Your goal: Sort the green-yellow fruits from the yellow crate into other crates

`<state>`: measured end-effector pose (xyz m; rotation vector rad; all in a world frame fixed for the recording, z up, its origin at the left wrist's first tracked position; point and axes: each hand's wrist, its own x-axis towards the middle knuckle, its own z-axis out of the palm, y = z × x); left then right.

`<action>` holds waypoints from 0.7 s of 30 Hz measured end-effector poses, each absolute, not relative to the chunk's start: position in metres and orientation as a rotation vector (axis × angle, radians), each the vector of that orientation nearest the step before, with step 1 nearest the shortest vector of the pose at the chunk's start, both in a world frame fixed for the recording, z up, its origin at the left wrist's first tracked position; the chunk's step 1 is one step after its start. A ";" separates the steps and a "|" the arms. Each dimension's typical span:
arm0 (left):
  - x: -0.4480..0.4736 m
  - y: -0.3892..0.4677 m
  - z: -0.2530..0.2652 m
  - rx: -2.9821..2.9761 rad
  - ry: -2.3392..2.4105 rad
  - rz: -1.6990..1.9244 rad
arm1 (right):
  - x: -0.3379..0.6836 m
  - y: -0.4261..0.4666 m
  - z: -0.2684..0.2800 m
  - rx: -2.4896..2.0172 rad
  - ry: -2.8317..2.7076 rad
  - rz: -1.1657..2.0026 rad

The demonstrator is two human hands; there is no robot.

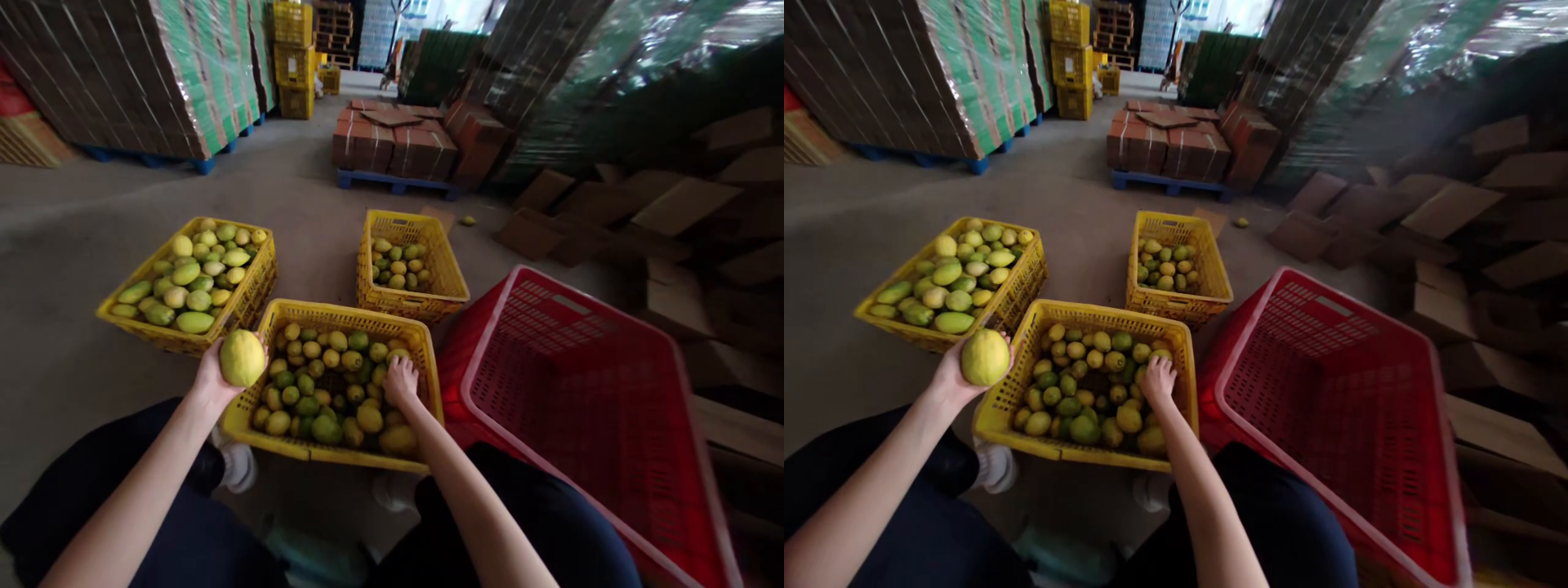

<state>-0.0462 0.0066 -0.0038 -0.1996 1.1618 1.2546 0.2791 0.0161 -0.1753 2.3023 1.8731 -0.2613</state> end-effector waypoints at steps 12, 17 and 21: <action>-0.060 0.013 -0.008 -0.178 1.250 1.302 | 0.298 0.077 -0.200 2.394 1.906 -0.327; -0.062 0.015 -0.005 -0.193 1.280 1.294 | 0.317 0.057 -0.208 2.486 1.695 -0.415; -0.061 0.016 -0.006 -0.182 1.273 1.275 | 0.289 0.049 -0.208 2.464 1.794 -0.292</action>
